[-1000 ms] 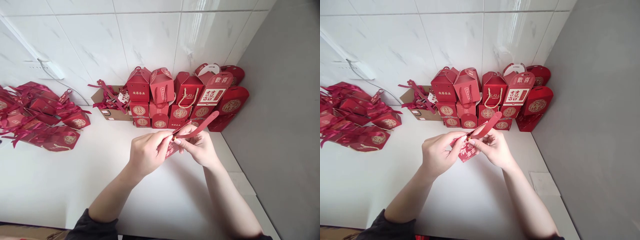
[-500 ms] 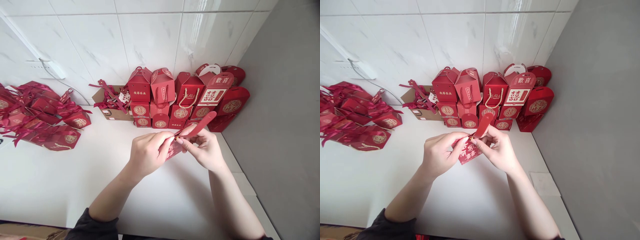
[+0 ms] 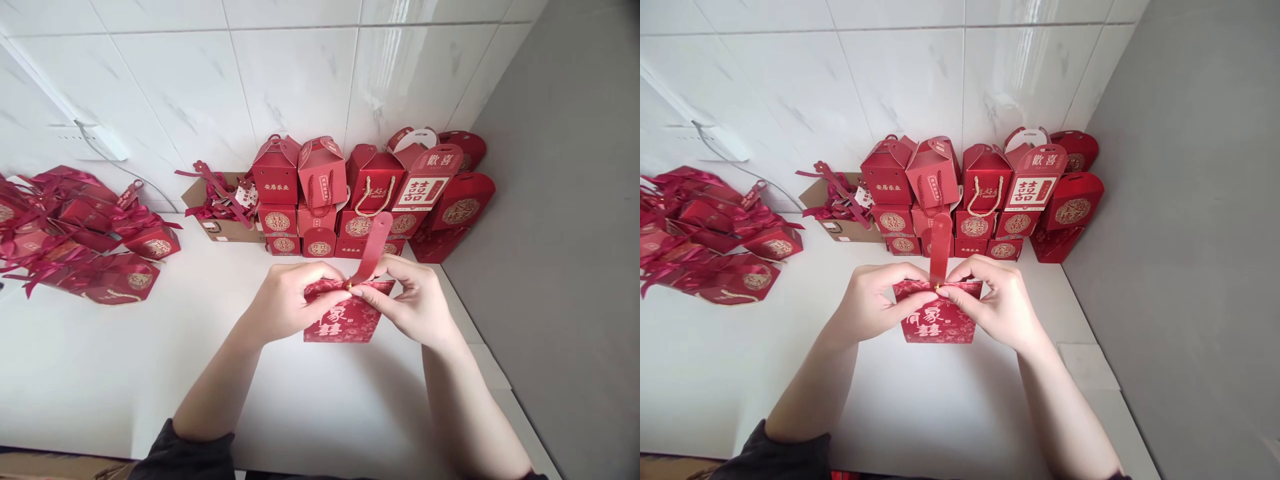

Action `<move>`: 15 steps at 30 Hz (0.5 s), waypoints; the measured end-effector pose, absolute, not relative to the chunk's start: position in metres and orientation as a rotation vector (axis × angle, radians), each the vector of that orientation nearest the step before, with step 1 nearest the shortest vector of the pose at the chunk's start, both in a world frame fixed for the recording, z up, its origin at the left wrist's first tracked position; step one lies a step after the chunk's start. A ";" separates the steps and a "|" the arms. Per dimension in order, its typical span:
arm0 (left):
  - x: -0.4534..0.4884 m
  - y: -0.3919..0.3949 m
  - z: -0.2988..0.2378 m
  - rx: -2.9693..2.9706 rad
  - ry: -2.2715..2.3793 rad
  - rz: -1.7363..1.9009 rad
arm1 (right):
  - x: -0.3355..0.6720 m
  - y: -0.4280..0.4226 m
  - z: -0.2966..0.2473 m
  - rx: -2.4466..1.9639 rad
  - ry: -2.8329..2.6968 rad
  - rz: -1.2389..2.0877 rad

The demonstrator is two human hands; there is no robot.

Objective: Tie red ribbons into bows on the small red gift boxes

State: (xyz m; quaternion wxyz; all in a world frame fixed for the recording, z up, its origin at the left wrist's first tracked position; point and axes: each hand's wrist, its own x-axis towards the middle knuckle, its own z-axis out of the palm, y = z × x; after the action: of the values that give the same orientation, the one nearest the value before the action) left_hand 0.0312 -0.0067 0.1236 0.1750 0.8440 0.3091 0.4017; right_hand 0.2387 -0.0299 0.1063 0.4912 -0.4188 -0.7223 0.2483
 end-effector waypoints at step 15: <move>0.023 -0.017 0.128 2.760 0.392 1.059 | 0.262 -0.048 0.117 -0.486 -1.700 0.926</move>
State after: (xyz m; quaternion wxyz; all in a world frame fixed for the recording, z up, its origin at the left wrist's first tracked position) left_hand 0.0232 -0.0172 0.1282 0.0798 0.9226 0.1311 0.3539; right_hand 0.2622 -0.0482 0.1171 0.5419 -0.2045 -0.7158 0.3900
